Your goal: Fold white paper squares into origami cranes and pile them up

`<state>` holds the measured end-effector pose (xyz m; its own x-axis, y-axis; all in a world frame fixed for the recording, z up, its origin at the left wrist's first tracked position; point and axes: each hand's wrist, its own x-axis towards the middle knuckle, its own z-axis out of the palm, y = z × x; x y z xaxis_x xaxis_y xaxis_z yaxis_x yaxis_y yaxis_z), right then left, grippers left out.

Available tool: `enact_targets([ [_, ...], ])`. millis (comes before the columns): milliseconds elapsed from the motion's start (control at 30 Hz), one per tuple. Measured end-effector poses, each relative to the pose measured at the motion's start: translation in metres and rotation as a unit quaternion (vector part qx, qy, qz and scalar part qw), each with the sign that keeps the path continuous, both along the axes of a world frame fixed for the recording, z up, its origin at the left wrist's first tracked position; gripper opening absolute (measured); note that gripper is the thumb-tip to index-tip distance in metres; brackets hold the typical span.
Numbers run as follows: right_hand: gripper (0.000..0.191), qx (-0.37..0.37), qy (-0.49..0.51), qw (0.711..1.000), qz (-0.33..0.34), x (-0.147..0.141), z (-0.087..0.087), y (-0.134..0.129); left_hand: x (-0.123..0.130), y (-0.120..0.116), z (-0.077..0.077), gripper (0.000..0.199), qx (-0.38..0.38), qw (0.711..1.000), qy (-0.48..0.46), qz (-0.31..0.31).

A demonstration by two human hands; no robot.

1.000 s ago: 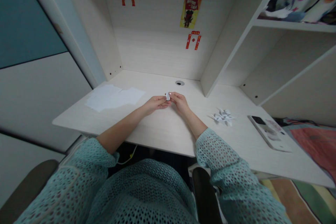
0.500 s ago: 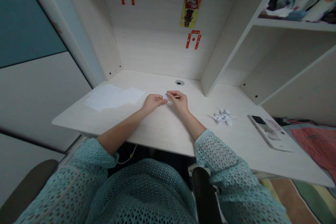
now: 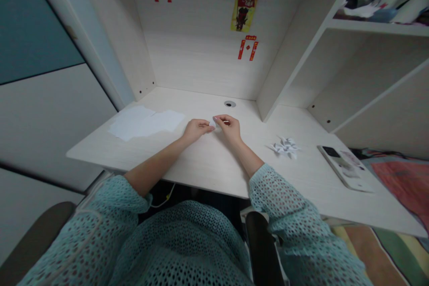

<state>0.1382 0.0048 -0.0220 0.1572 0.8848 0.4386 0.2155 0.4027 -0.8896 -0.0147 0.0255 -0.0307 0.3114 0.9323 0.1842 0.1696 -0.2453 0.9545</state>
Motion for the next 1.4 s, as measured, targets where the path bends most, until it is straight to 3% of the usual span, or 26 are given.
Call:
enact_targets([
  [633,0.025,0.047,-0.061,0.996,-0.045,0.0,-0.005,0.001,0.001,0.004,-0.003,0.031,-0.02,1.0,-0.019,-0.008],
  [1067,0.02,0.035,-0.019,0.998,-0.038,-0.003,-0.006,0.0,0.003,-0.001,0.002,0.03,-0.005,0.999,-0.049,0.003],
  [1400,0.025,0.057,-0.064,0.994,-0.062,-0.002,-0.013,0.002,0.002,0.001,-0.002,0.034,0.002,0.998,-0.061,-0.002],
])
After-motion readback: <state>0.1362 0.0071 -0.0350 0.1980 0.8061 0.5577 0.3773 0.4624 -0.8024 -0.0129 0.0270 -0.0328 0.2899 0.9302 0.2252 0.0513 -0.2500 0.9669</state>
